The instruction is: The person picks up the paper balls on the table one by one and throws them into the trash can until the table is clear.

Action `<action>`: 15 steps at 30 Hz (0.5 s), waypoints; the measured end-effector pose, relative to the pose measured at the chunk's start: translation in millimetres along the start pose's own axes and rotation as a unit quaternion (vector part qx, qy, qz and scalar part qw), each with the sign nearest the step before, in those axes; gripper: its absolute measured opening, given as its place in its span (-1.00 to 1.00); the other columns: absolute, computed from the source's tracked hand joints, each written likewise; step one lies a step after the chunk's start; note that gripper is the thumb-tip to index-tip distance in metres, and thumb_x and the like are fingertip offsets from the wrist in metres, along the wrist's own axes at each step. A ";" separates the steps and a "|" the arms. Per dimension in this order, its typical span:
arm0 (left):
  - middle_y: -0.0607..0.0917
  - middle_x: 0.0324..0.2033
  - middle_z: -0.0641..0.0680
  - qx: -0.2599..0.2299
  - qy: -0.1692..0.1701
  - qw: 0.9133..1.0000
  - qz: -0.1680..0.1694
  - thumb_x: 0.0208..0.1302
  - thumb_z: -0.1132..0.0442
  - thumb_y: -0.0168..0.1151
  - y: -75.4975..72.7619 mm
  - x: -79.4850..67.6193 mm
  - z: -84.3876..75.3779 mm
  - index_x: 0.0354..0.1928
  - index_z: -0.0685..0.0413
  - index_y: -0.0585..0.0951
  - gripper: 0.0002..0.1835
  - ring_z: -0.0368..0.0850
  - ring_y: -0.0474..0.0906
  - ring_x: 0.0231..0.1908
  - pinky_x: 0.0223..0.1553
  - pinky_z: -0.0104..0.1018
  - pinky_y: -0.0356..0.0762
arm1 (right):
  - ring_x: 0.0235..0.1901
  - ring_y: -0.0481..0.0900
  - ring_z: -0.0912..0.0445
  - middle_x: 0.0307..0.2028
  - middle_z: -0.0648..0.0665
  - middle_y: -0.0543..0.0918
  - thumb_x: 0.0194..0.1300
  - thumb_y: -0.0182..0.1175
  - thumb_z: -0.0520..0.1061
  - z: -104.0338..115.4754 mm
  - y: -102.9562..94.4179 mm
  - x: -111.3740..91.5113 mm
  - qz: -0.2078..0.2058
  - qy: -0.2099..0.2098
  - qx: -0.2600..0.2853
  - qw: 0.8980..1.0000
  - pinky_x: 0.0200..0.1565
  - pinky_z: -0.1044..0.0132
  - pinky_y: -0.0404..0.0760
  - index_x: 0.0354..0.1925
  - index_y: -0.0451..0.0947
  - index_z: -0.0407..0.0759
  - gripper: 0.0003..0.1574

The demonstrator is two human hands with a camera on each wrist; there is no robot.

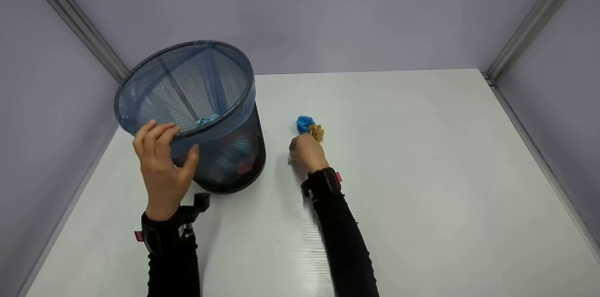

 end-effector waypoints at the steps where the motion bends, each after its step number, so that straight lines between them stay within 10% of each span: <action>1: 0.47 -0.14 0.22 0.000 0.001 1.000 -0.001 0.01 0.24 0.22 -0.2 0.4 0.0 -0.15 0.24 0.45 -0.65 0.20 0.24 0.04 0.12 -0.01 0.14 | -0.31 0.51 -0.04 -0.33 -0.23 0.62 -0.07 0.21 -0.34 1.4 -1.5 -0.5 -0.005 -0.005 0.000 1.000 -0.19 0.13 0.48 -0.37 0.63 -0.34 -0.82; 15: 0.47 -0.14 0.21 -0.002 0.003 1.000 0.002 0.02 0.24 0.21 -0.5 -0.5 0.5 -0.15 0.24 0.45 -0.66 0.20 0.25 0.05 0.12 -0.01 0.14 | -0.33 0.50 -0.07 -0.36 -0.24 0.57 0.04 0.16 -0.37 38.0 -49.9 -26.6 -0.140 -0.122 0.055 0.981 -0.29 0.12 0.49 -0.40 0.64 -0.34 -0.87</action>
Point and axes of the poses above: each hand's wrist, its own x-axis towards the middle knuckle, its own y-axis out of the palm, z = x × y, the point moved 10 cm from there along x, towards the middle knuckle
